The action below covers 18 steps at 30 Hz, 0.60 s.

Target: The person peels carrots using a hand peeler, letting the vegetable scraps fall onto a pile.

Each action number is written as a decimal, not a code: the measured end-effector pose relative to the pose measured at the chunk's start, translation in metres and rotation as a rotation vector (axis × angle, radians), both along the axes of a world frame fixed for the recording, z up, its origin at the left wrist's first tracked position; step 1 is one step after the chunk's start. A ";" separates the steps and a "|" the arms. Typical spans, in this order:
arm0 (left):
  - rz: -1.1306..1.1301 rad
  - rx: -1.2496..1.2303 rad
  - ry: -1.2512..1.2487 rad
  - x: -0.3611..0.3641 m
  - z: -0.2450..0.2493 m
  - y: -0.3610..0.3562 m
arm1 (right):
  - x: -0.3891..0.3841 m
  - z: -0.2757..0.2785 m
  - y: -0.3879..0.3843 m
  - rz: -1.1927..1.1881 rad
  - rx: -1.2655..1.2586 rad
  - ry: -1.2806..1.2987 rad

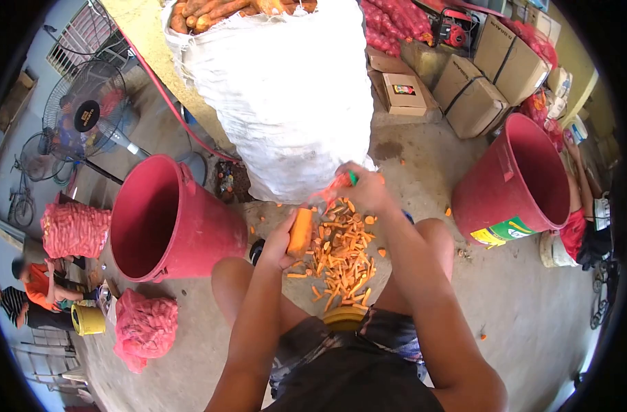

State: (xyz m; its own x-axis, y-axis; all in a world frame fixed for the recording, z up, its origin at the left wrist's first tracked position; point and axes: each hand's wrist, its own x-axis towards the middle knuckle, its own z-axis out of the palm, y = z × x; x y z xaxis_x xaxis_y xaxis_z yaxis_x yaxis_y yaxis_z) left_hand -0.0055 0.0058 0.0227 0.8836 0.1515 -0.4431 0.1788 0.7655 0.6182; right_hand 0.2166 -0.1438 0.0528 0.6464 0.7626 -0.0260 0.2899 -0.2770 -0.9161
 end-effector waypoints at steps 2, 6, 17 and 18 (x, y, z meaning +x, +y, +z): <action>0.253 0.012 0.085 0.008 -0.006 0.000 | -0.025 0.002 0.000 0.132 0.005 -0.043; 0.231 -0.016 0.097 0.009 0.002 -0.011 | -0.026 -0.004 -0.001 0.154 0.040 -0.070; 0.309 -0.035 0.097 0.015 0.008 -0.013 | -0.040 -0.005 0.003 0.213 0.097 -0.084; 0.303 -0.033 0.098 0.013 0.005 -0.011 | -0.037 -0.008 0.004 0.203 0.159 -0.155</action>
State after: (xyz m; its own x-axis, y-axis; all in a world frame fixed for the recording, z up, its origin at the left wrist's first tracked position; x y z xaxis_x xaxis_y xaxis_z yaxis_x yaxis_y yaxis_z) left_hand 0.0074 -0.0047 0.0279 0.7531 0.3854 -0.5332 -0.0028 0.8123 0.5833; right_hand 0.1799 -0.1397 0.0444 0.4675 0.8631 0.1911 0.4644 -0.0559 -0.8839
